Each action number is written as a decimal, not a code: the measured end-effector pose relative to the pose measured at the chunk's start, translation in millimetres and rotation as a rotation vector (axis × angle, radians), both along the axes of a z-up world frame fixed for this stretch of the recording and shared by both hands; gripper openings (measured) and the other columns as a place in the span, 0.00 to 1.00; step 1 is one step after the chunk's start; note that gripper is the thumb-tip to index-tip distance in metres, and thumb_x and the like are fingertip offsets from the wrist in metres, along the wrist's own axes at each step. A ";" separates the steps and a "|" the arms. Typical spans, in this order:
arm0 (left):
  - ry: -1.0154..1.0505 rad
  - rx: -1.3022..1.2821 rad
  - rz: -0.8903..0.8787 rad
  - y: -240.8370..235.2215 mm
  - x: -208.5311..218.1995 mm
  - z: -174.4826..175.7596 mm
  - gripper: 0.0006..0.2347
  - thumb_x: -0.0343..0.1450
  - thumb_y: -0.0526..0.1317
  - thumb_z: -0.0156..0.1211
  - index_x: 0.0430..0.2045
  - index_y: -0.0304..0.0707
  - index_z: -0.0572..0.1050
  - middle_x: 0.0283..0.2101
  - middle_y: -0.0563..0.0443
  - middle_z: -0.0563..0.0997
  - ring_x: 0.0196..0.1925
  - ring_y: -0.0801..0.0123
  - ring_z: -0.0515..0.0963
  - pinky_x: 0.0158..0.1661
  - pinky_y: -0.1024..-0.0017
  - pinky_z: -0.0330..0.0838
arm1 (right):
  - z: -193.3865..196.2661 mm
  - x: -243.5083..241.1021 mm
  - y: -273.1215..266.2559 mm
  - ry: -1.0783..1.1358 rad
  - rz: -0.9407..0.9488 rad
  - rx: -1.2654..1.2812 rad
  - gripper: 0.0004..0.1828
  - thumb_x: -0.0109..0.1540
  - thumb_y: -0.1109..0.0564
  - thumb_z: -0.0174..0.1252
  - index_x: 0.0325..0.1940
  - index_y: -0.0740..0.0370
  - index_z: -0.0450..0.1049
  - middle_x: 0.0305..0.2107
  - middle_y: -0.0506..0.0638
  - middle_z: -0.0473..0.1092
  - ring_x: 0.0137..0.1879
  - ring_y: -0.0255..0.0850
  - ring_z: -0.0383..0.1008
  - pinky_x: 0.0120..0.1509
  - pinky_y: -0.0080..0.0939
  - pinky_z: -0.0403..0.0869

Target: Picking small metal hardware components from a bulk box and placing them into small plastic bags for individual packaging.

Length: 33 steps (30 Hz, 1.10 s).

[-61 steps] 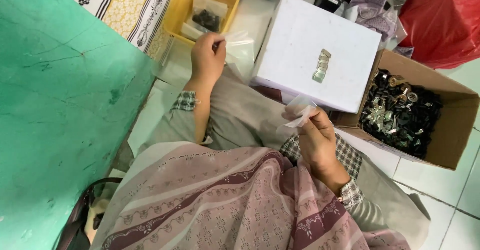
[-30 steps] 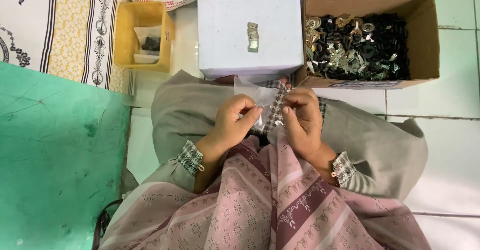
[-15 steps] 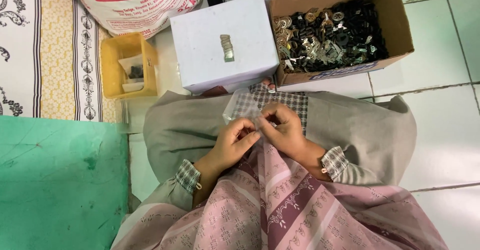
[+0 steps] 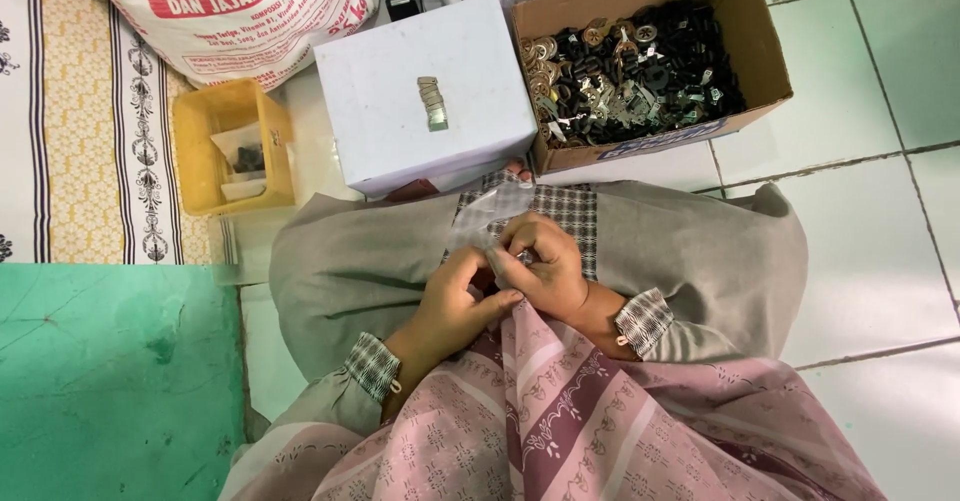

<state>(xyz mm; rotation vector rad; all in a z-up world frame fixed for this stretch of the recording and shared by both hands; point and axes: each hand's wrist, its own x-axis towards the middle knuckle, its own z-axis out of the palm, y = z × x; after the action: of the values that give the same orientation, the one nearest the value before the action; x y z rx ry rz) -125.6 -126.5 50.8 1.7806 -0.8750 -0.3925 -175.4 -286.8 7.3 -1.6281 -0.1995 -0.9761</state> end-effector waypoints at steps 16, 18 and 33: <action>-0.149 0.104 0.121 -7.8 -2.5 1.7 0.18 0.57 0.41 0.76 0.35 0.37 0.74 0.33 0.43 0.76 0.36 0.53 0.82 0.34 0.64 0.79 | -13.2 0.4 2.8 0.113 0.131 0.260 0.12 0.63 0.73 0.58 0.49 0.69 0.67 0.31 0.57 0.71 0.31 0.42 0.78 0.40 0.43 0.78; -0.311 0.014 0.105 -10.2 0.3 5.2 0.16 0.57 0.41 0.74 0.30 0.38 0.72 0.27 0.44 0.73 0.32 0.51 0.80 0.33 0.61 0.78 | -14.3 5.2 2.5 0.064 0.047 0.059 0.16 0.59 0.72 0.62 0.51 0.72 0.77 0.30 0.59 0.73 0.33 0.51 0.79 0.39 0.46 0.76; -0.675 -0.099 0.162 -13.6 14.0 -7.6 0.15 0.56 0.40 0.70 0.31 0.39 0.72 0.27 0.46 0.71 0.28 0.53 0.76 0.34 0.64 0.75 | -11.5 9.2 1.0 0.107 0.008 -0.026 0.04 0.60 0.64 0.64 0.38 0.66 0.79 0.27 0.56 0.73 0.30 0.47 0.74 0.35 0.43 0.73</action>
<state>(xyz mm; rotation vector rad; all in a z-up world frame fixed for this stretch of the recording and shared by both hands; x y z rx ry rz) -111.6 -140.0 43.2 1.8952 -1.1711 0.3800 -166.2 -285.8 -4.3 -1.6969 -0.1462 -0.8813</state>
